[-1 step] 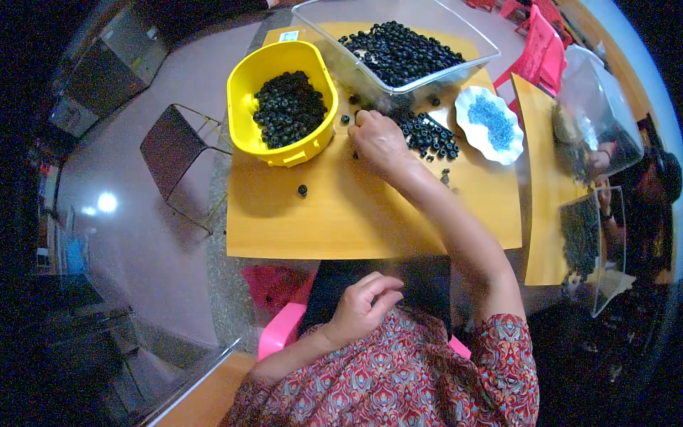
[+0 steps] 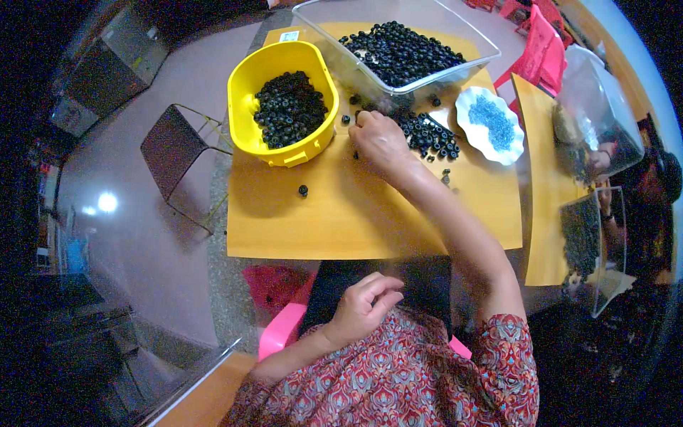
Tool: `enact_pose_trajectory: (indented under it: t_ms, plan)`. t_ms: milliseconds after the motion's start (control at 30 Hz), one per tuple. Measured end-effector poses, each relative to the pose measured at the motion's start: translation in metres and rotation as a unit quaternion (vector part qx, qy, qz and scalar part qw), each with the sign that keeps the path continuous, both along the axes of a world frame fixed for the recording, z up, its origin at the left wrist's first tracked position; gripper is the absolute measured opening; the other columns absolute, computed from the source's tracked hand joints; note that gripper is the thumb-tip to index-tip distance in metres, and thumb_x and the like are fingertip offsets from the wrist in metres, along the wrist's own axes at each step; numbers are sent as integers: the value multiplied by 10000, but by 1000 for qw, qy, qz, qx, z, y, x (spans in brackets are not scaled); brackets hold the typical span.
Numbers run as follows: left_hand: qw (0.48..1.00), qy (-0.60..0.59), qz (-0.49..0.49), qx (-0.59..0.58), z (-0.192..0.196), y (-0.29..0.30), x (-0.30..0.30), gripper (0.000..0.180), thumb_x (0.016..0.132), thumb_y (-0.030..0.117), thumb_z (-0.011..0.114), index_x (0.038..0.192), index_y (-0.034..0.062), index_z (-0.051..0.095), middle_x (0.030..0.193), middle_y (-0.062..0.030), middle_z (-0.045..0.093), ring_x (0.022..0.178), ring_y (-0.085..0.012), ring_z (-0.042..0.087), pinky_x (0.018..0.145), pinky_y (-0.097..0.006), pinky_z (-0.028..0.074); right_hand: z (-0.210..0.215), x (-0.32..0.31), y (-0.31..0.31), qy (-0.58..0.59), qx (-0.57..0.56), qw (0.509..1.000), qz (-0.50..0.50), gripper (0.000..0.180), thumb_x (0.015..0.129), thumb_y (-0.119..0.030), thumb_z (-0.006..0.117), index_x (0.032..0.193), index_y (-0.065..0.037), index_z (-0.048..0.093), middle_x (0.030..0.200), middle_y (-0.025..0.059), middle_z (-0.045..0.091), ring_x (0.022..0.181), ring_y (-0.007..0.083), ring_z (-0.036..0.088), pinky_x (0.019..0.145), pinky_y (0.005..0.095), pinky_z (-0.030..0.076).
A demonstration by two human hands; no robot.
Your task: The recorder is manually inserting tiny blue beads into small black grommet-like rings at a wooden table.
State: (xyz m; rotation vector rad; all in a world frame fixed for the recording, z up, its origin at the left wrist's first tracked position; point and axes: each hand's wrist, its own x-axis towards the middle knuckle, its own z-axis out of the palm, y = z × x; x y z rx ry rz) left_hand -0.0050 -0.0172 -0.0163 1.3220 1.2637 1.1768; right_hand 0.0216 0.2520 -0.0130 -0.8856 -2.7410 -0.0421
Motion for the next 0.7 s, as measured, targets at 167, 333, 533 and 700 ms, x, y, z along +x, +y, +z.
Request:
enact_pose_trajectory:
  t_ms: [167,333,533,700]
  plan:
    - [998,-28,60,15,5,5,-5,118,830,50,650,940,6,649,855,-112,633,779,-217,618,710,-292,483,19,22,-31,215,-163,963,5,142,787,-54,660,925,-22,669,907,83,617,817,211,607,723,281,490]
    - [959,57,262,97,15,16,-27,164,830,-6,646,992,15,650,854,-84,577,750,-180,561,687,-261,463,36,68,-86,486,-680,549,12,200,910,-106,584,1083,-13,615,948,102,630,778,128,572,674,232,448]
    - [951,15,285,119,28,17,-28,306,796,-35,666,1092,-18,591,975,-95,549,852,-182,541,796,-277,454,33,83,-139,520,-781,344,25,325,884,-208,636,1132,-2,595,891,113,627,666,127,515,623,266,419]
    - [950,119,227,178,51,14,-24,400,760,24,728,1129,-25,583,1052,-134,550,963,-248,536,853,-318,440,40,87,-157,522,-785,330,45,364,899,-192,619,1188,20,549,862,142,647,651,123,540,634,249,447]
